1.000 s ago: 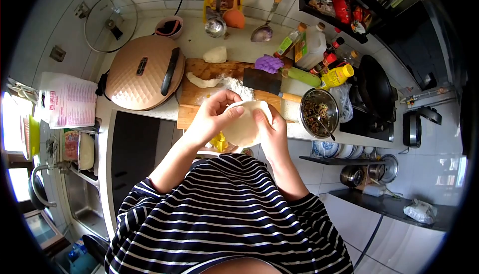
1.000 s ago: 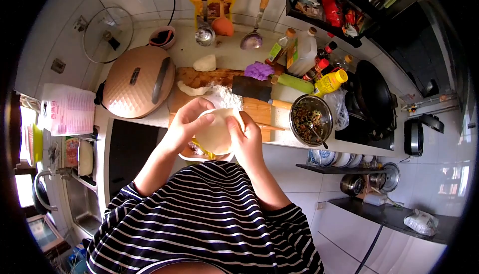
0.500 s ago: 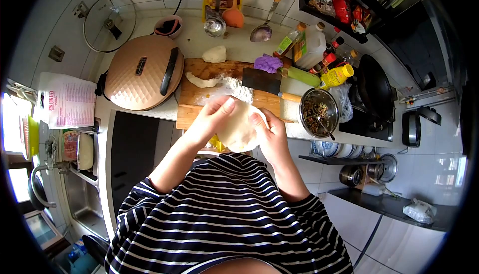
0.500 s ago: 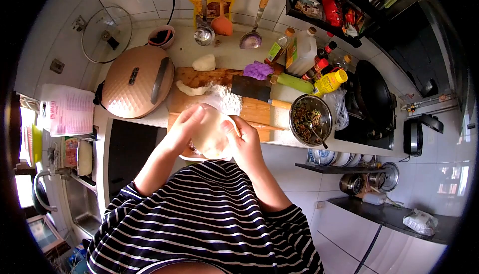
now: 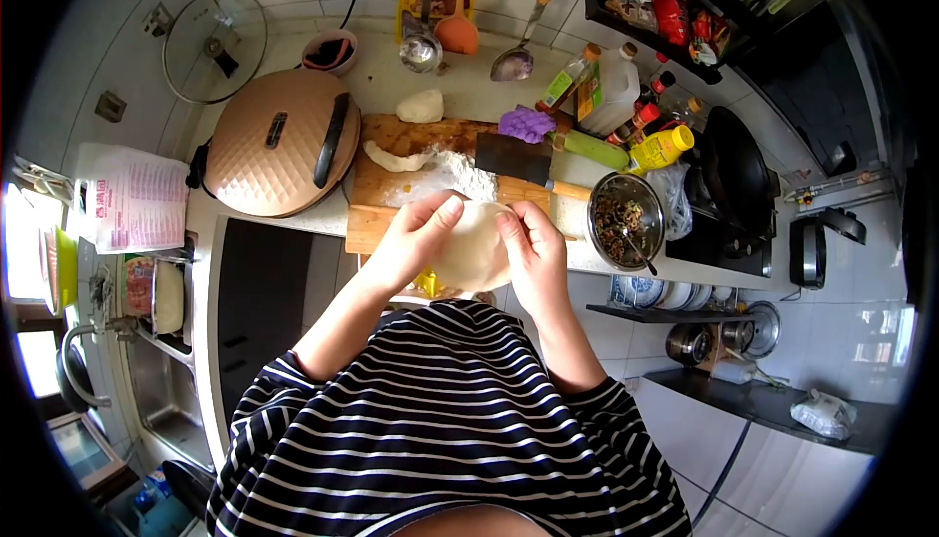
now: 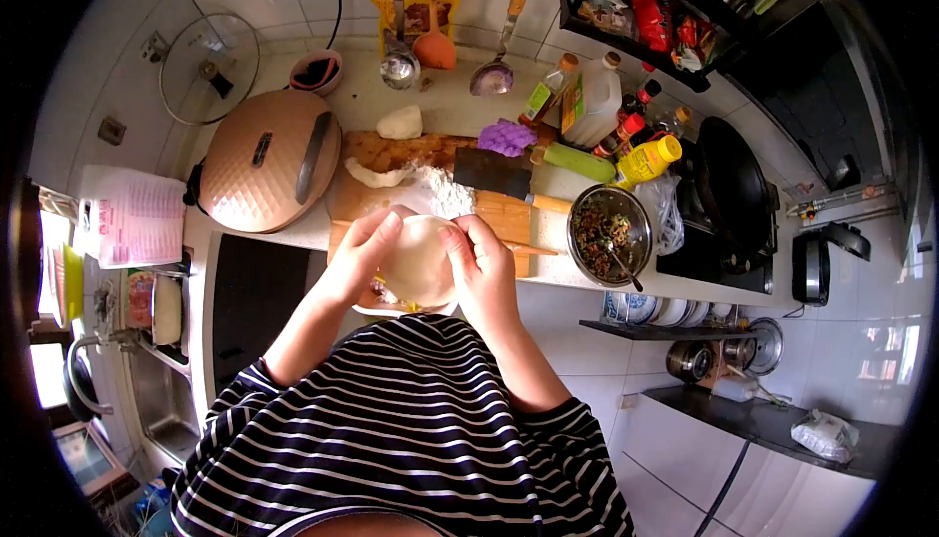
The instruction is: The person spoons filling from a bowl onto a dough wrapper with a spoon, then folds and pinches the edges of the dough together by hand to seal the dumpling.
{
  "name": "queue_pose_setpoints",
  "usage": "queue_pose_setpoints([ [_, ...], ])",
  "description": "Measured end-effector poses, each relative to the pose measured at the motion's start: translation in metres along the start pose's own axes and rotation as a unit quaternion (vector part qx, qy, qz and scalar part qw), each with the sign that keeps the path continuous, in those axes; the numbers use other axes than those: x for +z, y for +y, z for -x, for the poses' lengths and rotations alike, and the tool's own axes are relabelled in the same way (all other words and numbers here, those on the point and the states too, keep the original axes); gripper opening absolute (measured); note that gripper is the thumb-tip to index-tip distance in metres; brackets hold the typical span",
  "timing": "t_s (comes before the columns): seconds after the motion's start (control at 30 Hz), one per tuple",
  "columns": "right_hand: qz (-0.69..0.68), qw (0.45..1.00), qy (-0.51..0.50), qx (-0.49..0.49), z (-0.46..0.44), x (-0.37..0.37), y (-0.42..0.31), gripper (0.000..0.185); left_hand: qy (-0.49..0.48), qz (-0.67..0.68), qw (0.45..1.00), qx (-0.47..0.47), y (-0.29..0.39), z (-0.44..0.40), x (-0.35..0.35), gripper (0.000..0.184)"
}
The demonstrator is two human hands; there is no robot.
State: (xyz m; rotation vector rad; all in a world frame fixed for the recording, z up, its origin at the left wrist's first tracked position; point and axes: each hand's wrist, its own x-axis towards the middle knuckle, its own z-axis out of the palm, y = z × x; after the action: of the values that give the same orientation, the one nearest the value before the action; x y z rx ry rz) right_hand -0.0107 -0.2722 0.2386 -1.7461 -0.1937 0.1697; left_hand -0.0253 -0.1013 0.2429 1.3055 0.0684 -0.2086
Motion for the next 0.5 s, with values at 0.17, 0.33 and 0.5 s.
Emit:
queue_pose_setpoints([
  [0.17, -0.051, 0.999, -0.015, 0.005, 0.004, 0.005, -0.004, 0.015, 0.017, -0.106, 0.994, 0.031, -0.009, 0.000, -0.001, 0.027],
  [0.33, -0.068, 0.998, -0.016, -0.005, 0.005, 0.004, 0.000, 0.014, -0.013, -0.105, 0.994, 0.041, -0.015, -0.002, -0.006, 0.028],
  [0.5, -0.075, 0.991, 0.098, -0.052, 0.007, 0.006, 0.008, 0.012, 0.003, 0.092, 0.996, -0.015, -0.011, 0.001, 0.012, 0.028],
])
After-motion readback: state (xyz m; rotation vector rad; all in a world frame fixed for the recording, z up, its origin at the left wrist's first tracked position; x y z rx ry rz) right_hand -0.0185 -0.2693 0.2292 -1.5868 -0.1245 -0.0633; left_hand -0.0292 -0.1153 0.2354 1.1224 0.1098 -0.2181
